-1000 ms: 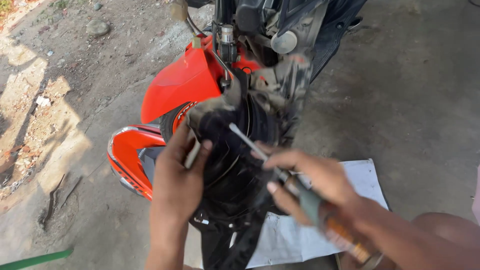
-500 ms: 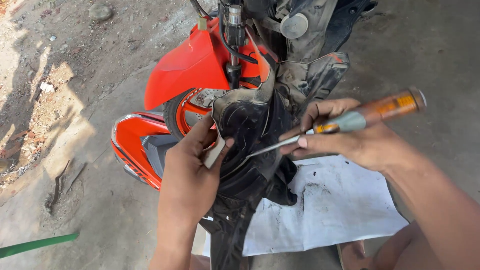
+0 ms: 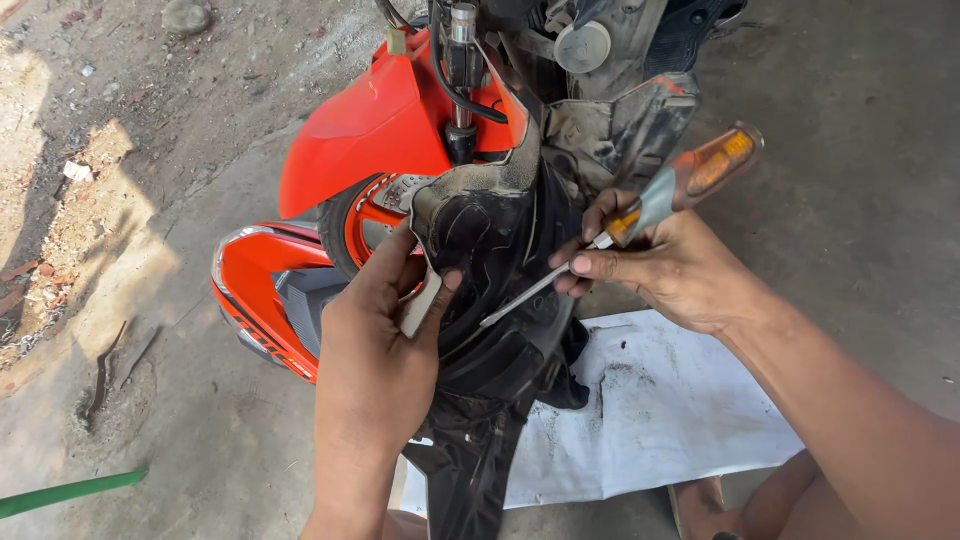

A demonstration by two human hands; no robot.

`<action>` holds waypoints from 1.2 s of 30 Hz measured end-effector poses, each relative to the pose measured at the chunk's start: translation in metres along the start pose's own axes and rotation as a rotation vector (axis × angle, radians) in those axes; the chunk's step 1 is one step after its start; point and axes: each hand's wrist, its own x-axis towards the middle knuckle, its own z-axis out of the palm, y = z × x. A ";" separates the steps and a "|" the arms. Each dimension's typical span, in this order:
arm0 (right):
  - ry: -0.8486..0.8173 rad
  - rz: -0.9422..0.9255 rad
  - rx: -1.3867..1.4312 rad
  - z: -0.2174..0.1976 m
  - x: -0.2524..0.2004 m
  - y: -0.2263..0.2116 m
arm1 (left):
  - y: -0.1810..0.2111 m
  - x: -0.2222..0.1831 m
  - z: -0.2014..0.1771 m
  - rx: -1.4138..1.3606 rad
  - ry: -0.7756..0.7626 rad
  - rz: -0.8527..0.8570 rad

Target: Disassembling the front fairing of a motorcycle using a screwdriver to pry plastic clips

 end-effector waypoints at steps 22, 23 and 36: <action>-0.084 -0.222 -0.305 -0.010 0.009 -0.008 | -0.001 0.007 0.000 -0.112 0.015 -0.078; -0.068 -0.187 -0.261 -0.011 0.009 -0.011 | 0.000 0.007 0.000 -0.106 0.023 -0.081; 0.161 -0.076 -0.247 0.013 0.007 -0.013 | 0.002 -0.004 0.011 0.062 0.079 0.059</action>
